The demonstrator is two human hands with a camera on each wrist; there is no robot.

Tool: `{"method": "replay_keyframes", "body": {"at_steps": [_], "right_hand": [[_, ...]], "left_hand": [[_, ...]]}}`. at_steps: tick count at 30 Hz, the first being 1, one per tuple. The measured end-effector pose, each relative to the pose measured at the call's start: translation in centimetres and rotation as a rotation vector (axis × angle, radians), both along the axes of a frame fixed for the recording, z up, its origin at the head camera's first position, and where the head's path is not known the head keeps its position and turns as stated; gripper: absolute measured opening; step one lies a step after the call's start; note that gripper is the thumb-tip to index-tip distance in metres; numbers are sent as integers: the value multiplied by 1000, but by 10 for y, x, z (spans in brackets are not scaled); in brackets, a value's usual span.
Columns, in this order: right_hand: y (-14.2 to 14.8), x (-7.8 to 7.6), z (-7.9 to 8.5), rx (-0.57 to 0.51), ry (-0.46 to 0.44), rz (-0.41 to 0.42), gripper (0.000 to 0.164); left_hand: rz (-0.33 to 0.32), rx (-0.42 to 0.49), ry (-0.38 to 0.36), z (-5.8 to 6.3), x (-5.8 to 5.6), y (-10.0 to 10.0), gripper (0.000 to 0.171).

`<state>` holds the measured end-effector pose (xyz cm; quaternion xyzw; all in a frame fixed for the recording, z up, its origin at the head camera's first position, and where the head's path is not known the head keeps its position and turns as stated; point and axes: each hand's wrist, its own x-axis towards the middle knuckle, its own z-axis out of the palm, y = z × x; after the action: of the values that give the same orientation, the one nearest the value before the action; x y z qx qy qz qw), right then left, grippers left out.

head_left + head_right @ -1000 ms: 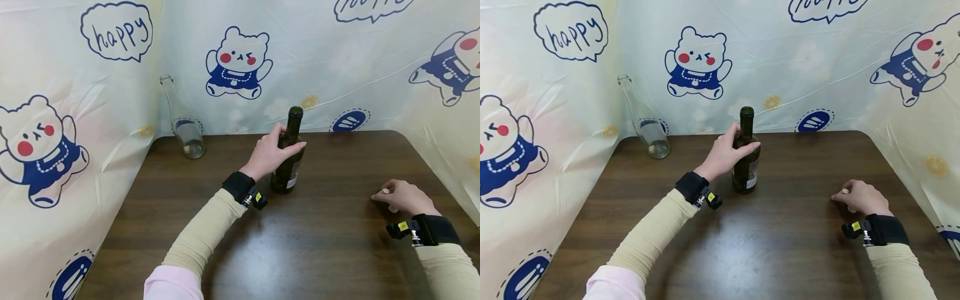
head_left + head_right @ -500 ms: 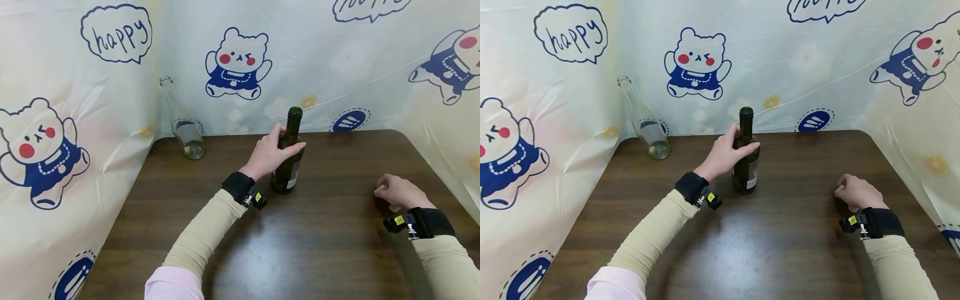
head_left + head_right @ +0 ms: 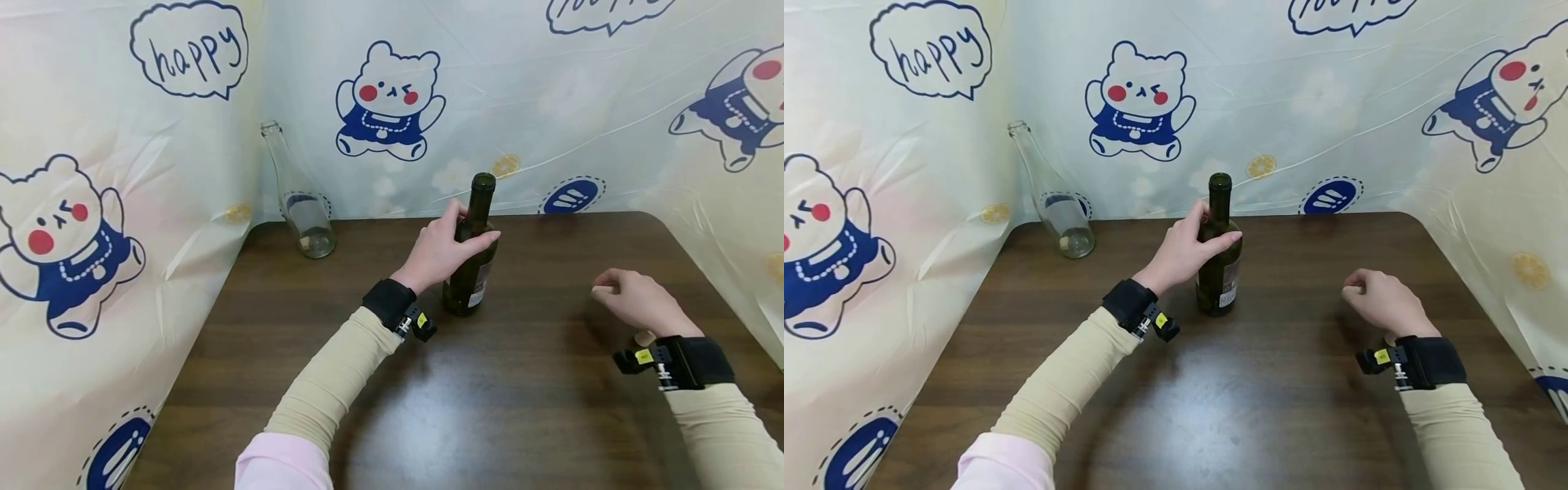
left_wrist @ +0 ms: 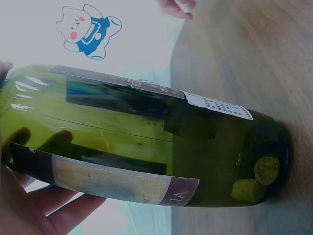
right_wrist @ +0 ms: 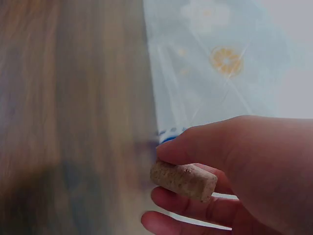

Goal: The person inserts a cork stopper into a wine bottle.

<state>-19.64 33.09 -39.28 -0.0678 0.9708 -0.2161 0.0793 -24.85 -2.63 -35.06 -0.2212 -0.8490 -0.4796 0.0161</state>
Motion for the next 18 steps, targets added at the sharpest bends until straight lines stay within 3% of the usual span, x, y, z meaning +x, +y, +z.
{"method": "replay_keyframes", "body": {"at_steps": [7, 13, 18], "right_hand": [[-32, -1, 13, -168, 23, 97, 29], [-54, -5, 24, -226, 65, 152, 31], [-66, -9, 28, -254, 84, 129, 31]], "left_hand": [[1, -3, 11, 0, -1, -1, 51], [5, -2, 12, 0, -1, 0, 51], [5, 1, -3, -1, 0, 0, 51]]}}
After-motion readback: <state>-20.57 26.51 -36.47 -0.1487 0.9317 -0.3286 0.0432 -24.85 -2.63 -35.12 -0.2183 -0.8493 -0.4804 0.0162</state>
